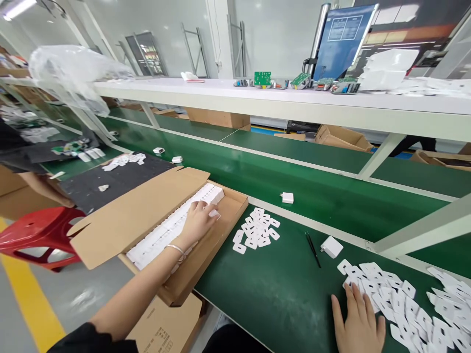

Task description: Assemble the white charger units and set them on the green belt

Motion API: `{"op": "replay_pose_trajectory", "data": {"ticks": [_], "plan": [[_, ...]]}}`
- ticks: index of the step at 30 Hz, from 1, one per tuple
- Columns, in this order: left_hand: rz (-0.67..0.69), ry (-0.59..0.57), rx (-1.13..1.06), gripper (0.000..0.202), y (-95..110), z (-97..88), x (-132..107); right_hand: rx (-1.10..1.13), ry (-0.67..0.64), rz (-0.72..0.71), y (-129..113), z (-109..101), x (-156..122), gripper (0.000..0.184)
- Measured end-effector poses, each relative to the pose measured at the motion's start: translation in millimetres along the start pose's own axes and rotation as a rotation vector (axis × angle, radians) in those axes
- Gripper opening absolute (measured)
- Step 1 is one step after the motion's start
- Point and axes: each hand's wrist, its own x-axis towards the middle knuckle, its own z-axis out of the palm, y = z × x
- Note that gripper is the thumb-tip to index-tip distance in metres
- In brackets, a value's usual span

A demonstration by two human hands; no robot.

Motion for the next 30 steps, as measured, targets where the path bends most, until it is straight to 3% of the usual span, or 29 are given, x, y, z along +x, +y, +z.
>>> {"op": "replay_pose_trajectory", "data": {"ticks": [7, 16, 19, 22, 26, 30], "plan": [[0.022, -0.067, 0.146, 0.024, -16.3, 27.1, 3.4, 0.055, -0.020, -0.099, -19.1, -0.6, -11.3, 0.062], [-0.035, -0.058, 0.252, 0.031, -22.6, 21.6, -5.1, 0.081, 0.005, -0.059, -24.8, 4.2, -12.4, 0.061], [-0.037, -0.035, 0.265, 0.023, -13.2, 17.7, -3.7, 0.067, -0.016, -0.091, -21.7, 9.0, -12.8, 0.061], [-0.014, 0.030, 0.249, 0.026, 19.6, 13.6, 3.8, 0.091, -0.034, -0.133, -20.8, 8.4, -14.0, 0.057], [0.154, 0.137, 0.077, 0.030, 105.1, 14.7, 15.0, 0.125, -0.027, -0.214, -27.9, -3.0, -16.3, 0.045], [0.448, -0.067, -0.216, 0.031, 214.4, 35.8, 13.5, 0.068, 0.081, -0.102, -35.7, -12.3, -19.1, 0.046]]}}
